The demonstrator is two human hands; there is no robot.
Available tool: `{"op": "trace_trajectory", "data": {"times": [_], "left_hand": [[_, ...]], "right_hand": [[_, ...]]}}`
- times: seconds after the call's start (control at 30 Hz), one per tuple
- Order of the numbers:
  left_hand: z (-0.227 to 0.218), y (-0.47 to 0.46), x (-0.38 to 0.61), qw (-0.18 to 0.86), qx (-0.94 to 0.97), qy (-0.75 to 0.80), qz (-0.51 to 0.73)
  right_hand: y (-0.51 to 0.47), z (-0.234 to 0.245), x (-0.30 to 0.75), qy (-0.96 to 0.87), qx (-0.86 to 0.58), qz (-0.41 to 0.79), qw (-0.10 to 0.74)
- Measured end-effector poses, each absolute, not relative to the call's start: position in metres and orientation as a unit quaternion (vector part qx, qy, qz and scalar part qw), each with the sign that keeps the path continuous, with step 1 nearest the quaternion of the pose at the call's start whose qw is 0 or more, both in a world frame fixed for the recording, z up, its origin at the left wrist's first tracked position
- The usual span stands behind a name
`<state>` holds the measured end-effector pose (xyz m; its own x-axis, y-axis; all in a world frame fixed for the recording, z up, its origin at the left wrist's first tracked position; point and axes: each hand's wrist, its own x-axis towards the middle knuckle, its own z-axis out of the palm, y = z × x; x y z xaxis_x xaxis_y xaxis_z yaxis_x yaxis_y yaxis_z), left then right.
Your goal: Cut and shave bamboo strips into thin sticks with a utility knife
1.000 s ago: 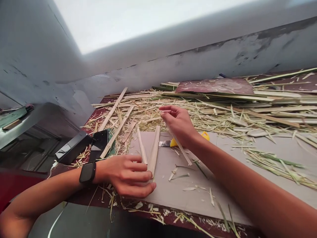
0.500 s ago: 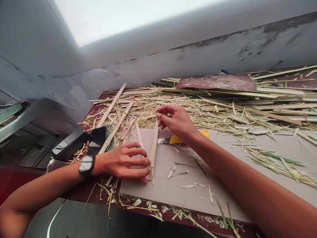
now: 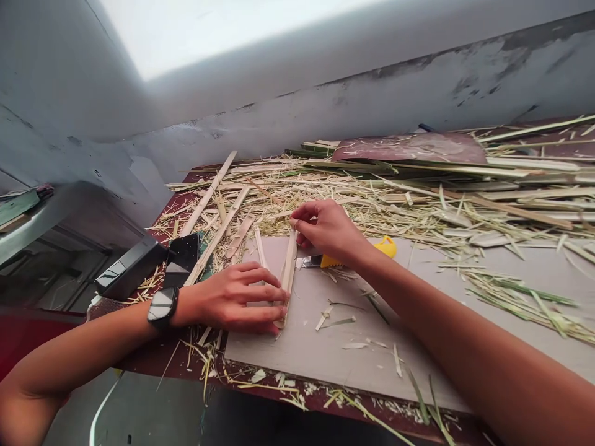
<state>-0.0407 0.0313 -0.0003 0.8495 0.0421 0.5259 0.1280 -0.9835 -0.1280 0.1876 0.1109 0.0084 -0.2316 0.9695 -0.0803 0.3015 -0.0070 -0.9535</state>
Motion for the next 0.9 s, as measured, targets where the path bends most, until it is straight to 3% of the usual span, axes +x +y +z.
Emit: {"op": "trace_trajectory", "data": {"times": [0.3, 0.57, 0.9], "left_hand": [[-0.0057, 0.0315, -0.0401, 0.084, -0.956, -0.045, -0.276], [-0.0054, 0.0313, -0.0396, 0.079, -0.956, -0.041, -0.279], [-0.0022, 0.0309, -0.039, 0.074, -0.96, -0.048, -0.267]], "right_hand": [[0.114, 0.0028, 0.1906, -0.7, -0.51, 0.409, 0.287], [0.1144, 0.0017, 0.1919, -0.757, -0.503, 0.296, 0.293], [0.1111, 0.0052, 0.1921, -0.728, -0.51, 0.367, 0.275]]}}
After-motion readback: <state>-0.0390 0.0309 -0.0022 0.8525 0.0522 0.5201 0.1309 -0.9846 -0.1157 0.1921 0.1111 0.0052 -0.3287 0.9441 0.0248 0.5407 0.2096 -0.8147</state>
